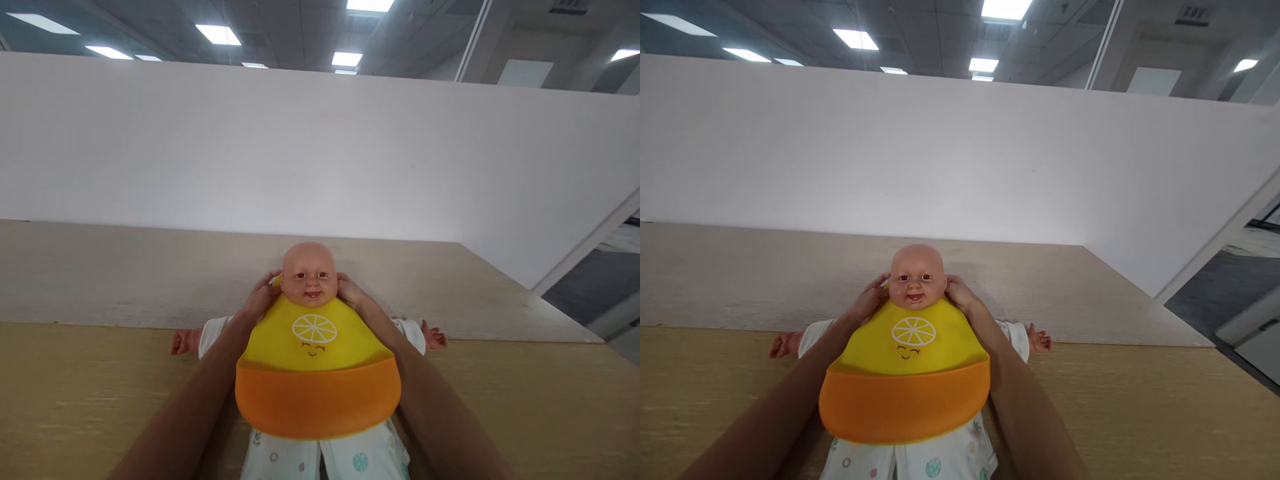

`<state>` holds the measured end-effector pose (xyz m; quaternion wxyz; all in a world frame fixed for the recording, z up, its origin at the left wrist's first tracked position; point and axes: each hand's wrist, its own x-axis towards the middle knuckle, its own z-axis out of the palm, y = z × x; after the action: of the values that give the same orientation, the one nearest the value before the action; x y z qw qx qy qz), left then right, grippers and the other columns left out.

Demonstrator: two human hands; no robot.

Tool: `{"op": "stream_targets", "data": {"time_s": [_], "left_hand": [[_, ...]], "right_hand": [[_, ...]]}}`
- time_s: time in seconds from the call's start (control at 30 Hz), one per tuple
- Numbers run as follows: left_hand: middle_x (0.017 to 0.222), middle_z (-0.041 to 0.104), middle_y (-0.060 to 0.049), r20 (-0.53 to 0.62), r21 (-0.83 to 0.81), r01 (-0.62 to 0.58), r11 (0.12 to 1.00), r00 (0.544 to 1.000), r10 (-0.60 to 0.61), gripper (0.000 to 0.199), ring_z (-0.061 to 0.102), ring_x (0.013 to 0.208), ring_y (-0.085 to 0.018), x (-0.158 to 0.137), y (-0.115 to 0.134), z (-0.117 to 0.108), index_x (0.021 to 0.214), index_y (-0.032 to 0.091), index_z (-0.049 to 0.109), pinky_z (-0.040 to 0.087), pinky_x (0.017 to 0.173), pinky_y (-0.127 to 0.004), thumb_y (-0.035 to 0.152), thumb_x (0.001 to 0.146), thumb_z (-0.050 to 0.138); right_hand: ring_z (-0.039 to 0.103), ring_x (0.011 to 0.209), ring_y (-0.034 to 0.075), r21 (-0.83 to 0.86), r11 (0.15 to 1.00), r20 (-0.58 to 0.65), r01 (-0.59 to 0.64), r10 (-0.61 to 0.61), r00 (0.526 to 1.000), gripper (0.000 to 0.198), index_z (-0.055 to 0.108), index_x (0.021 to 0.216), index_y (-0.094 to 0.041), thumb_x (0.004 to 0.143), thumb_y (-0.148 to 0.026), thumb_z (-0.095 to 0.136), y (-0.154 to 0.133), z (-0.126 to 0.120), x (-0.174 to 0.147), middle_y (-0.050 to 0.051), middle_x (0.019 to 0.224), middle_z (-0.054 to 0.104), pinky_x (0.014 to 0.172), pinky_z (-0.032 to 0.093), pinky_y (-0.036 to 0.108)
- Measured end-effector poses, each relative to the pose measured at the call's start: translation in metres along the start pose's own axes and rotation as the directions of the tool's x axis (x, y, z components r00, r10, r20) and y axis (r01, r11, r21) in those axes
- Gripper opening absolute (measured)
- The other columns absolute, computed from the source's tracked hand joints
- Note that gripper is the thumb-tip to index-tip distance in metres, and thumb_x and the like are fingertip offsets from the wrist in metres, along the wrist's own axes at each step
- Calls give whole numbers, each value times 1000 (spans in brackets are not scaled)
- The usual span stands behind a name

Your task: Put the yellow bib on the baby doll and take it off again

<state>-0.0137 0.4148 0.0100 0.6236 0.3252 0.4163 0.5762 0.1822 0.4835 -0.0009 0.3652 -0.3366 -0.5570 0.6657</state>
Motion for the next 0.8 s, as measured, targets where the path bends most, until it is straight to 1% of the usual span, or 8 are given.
{"op": "stream_targets", "data": {"time_s": [0.07, 0.17, 0.3, 0.4, 0.47, 0.53, 0.63, 0.8], "left_hand": [[68, 67, 4, -17, 25, -18, 1000, 1000, 19, 68, 63, 59, -17, 1, 1, -1, 117, 21, 47, 51, 61, -29, 11, 53, 66], [72, 69, 4, -35, 35, -45, 998, 998, 46, 76, 64, 62, -18, 1, 2, -1, 122, 23, 45, 51, 63, -30, 10, 51, 66], [94, 71, 0, -54, -3, -88, 996, 995, 88, 91, 68, 78, -20, -2, 3, 1, 133, 28, 37, 52, 74, -32, 6, 51, 68], [114, 67, -4, -59, -28, -132, 991, 990, 130, 101, 66, 93, -22, -2, 2, 1, 141, 31, 28, 52, 81, -34, 5, 52, 69], [123, 62, -6, -66, -56, -174, 983, 983, 170, 104, 64, 99, -22, 0, 1, 0, 142, 31, 24, 51, 84, -34, 4, 52, 70], [127, 59, -7, -67, -79, -204, 976, 978, 199, 102, 63, 103, -23, 3, -2, -3, 141, 28, 28, 51, 85, -34, 5, 52, 72], [126, 60, -9, -56, -89, -221, 971, 975, 216, 92, 63, 103, -24, 6, -4, -5, 134, 24, 40, 51, 84, -32, 7, 51, 74], [116, 66, -8, -51, -151, -238, 959, 971, 233, 88, 63, 102, -24, 7, -6, -4, 130, 23, 45, 51, 84, -33, 8, 50, 77]], "right_hand": [[60, 62, 20, 18, 1000, -12, -1, 1, 1000, 28, 70, 70, -13, 51, -34, 72, -1, 1, -1, 6, 65, 68, 61, 47, 32], [61, 65, 20, 53, 999, -34, -4, 6, 999, 21, 67, 67, -15, 51, -29, 70, -2, 4, -2, 5, 68, 69, 65, 48, 33], [63, 71, 22, 55, 998, -57, 9, -6, 998, 16, 66, 66, -16, 52, -24, 69, -5, 6, -3, 4, 70, 69, 70, 49, 35], [63, 73, 23, 54, 998, -60, -8, 11, 998, 15, 65, 65, -16, 53, -24, 68, -8, 8, -4, 5, 70, 68, 73, 49, 38], [63, 75, 25, 45, 999, -85, -7, 11, 996, 13, 64, 63, -16, 53, -24, 68, -10, 10, -5, 5, 68, 68, 74, 49, 39], [63, 78, 26, 34, 999, -122, -8, 12, 992, 12, 64, 63, -17, 55, -25, 67, -11, 12, -6, 5, 66, 67, 75, 48, 39], [63, 81, 26, 34, 999, -165, -2, 7, 986, 14, 65, 64, -17, 57, -28, 68, -9, 12, -6, 6, 66, 68, 76, 48, 39], [63, 84, 28, 49, 999, -134, 12, -5, 991, 21, 67, 66, -16, 52, -32, 72, -4, 8, -3, 7, 70, 70, 81, 47, 40]]}}
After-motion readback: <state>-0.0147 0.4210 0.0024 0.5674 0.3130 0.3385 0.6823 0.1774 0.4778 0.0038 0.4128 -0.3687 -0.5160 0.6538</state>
